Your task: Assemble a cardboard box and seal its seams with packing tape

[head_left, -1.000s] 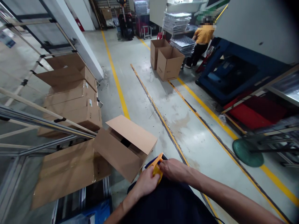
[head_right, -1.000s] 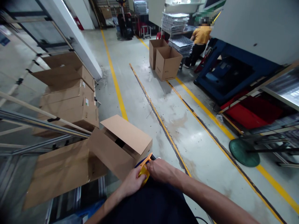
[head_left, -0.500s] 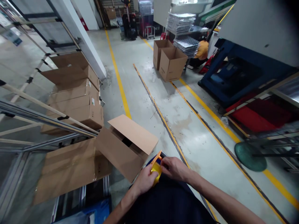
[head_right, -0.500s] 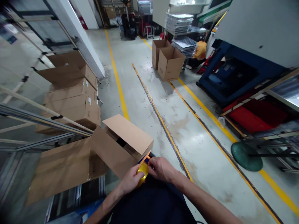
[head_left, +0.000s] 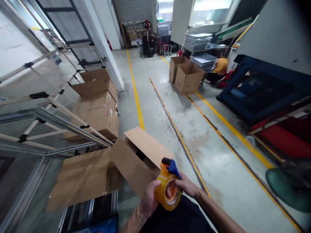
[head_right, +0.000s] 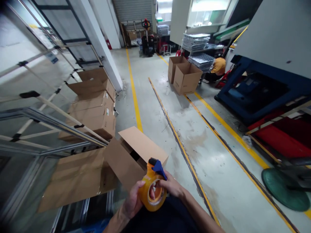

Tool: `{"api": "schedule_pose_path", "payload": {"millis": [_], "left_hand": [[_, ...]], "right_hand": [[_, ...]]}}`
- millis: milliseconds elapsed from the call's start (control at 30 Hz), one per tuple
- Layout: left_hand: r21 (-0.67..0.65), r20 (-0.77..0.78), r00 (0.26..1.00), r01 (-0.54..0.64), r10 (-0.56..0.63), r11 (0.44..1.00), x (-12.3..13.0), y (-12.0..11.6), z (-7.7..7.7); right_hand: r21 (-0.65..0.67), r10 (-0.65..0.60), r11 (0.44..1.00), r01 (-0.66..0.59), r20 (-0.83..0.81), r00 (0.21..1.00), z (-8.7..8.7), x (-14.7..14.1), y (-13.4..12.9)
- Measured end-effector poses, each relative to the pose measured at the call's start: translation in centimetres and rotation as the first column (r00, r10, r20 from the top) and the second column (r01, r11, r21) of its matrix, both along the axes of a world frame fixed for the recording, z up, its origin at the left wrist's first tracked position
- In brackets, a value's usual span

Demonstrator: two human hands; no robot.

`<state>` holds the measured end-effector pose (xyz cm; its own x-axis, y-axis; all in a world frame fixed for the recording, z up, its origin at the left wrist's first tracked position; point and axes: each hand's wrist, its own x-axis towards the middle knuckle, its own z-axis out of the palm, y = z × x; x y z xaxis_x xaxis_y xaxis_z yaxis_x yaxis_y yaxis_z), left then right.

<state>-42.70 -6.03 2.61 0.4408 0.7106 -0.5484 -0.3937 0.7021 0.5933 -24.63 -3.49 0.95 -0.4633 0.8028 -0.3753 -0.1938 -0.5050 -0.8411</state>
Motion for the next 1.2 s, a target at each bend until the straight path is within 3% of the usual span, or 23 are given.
{"api": "schedule_pose_path", "payload": {"millis": [100,167,267,333,467,567,733,933,1100,1200], "left_hand": [[0.030,-0.042,0.992,-0.117,0.118,0.993,-1.1,-0.8,-0.4],[0.074,-0.179,0.965,-0.180,0.191,0.981,-2.2,-1.3,-0.5],[0.181,-0.437,0.886,-0.079,0.152,0.980,-4.3,-1.9,-0.7],[0.236,-0.528,0.842,0.019,0.112,0.972,-5.7,-2.5,-0.9],[0.283,-0.520,0.843,0.020,0.135,0.959,-7.7,-3.7,-1.1],[0.289,-0.515,0.848,0.032,0.128,0.957,-9.1,-4.3,-0.5],[0.323,-0.729,0.671,0.160,0.137,0.933,-12.2,-4.1,1.2],[0.152,-0.682,0.724,0.273,-0.099,0.950,-14.9,-3.4,1.8],[0.141,-0.716,0.663,0.444,-0.218,0.885,-15.8,-2.8,3.4],[0.097,-0.695,0.656,0.491,-0.294,0.866,-15.7,-2.6,3.5]], "right_hand": [[0.007,0.039,0.999,-0.039,-0.022,0.999,0.6,-0.9,0.0],[0.002,0.086,0.996,-0.086,0.005,0.996,0.7,-1.6,-0.1],[0.050,0.130,0.989,-0.138,0.125,0.984,0.6,-3.0,-0.5],[0.078,0.108,0.989,-0.123,0.170,0.980,0.5,-4.2,-0.8],[-0.054,0.080,0.996,-0.076,0.068,0.995,0.3,-6.6,-1.7],[-0.120,0.052,0.991,-0.056,-0.039,0.998,0.4,-7.7,-2.2],[-0.025,0.029,0.999,-0.029,0.004,1.000,1.0,-9.6,-2.6],[0.167,0.072,0.979,-0.120,0.267,0.961,3.1,-11.6,-2.9],[0.282,0.084,0.924,-0.257,0.506,0.858,4.3,-12.3,-3.7],[0.292,0.099,0.902,-0.317,0.576,0.811,4.7,-12.3,-4.0]]}}
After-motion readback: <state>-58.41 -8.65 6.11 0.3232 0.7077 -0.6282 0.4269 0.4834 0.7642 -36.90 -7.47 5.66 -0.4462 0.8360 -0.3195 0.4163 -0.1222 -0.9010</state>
